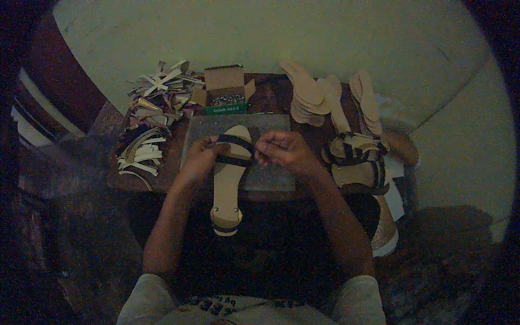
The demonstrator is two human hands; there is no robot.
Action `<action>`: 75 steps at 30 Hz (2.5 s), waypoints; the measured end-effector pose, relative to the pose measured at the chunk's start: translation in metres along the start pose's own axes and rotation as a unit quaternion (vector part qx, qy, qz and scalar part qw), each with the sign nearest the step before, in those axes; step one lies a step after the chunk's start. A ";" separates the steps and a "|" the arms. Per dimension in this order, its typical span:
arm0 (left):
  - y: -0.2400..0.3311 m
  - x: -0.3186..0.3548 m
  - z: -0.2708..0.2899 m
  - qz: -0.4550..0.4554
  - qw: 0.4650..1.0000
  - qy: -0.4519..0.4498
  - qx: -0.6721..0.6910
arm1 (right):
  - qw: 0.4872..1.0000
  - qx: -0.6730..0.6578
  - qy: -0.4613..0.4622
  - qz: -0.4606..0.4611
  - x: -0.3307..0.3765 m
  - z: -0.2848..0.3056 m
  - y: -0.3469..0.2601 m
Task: The person assembles a sandal by hand, attaching a black strap to a beige sole using small metal fasteners. They position the strap, insert the fasteners, and press them into place to secure the components.
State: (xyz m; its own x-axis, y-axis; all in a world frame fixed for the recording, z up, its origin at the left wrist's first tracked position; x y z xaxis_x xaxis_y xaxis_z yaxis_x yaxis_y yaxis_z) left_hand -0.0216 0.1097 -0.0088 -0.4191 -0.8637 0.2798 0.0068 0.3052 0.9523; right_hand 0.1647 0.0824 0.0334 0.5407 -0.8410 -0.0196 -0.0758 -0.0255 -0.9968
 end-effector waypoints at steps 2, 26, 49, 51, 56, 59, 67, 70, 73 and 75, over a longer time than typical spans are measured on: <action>-0.002 0.000 0.000 0.001 1.000 -0.009 0.005 | 0.999 -0.031 -0.017 0.002 0.000 -0.005 -0.003; 0.002 0.006 -0.011 0.033 0.998 -0.043 -0.043 | 0.994 0.084 0.067 -0.031 0.009 0.002 -0.016; -0.026 0.001 -0.045 0.116 0.965 -0.228 0.055 | 0.974 0.223 -0.023 0.036 0.001 0.000 -0.010; -0.023 0.001 -0.044 0.096 0.968 -0.220 0.078 | 0.961 0.273 -0.013 0.045 0.002 -0.002 -0.020; -0.019 0.001 -0.043 0.079 0.972 -0.206 0.085 | 0.960 0.275 -0.008 0.057 0.002 -0.002 -0.024; -0.020 0.004 -0.046 0.087 0.978 -0.180 0.067 | 0.965 0.251 -0.027 0.065 0.000 -0.004 -0.017; -0.029 0.004 -0.048 0.110 0.970 -0.217 0.028 | 0.978 0.203 -0.057 0.005 -0.008 0.003 0.019; -0.027 0.003 -0.048 0.122 0.965 -0.231 0.005 | 0.982 0.183 -0.039 -0.027 -0.008 0.004 0.025; -0.020 0.009 -0.050 0.124 0.965 -0.231 0.011 | 0.978 0.201 -0.027 -0.042 -0.008 0.005 0.024; -0.019 0.008 -0.049 0.118 0.968 -0.221 0.022 | 0.975 0.217 -0.017 -0.038 -0.006 0.004 0.021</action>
State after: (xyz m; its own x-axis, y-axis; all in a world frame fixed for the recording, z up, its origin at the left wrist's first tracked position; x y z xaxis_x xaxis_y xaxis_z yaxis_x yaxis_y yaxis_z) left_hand 0.0199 0.0774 -0.0182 -0.7576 -0.5157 0.4001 0.1152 0.4977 0.8597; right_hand 0.1632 0.0892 0.0124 0.5589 -0.8270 0.0613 0.3236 0.1494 -0.9343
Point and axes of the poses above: each hand's wrist, its own x-axis away from the middle knuckle, its own z-axis out of the back of the hand, y = z × x, the point moved 9 cm from there along -x, towards the middle knuckle, and after that the axes turned 14 degrees about -y, right-handed, at the moved point
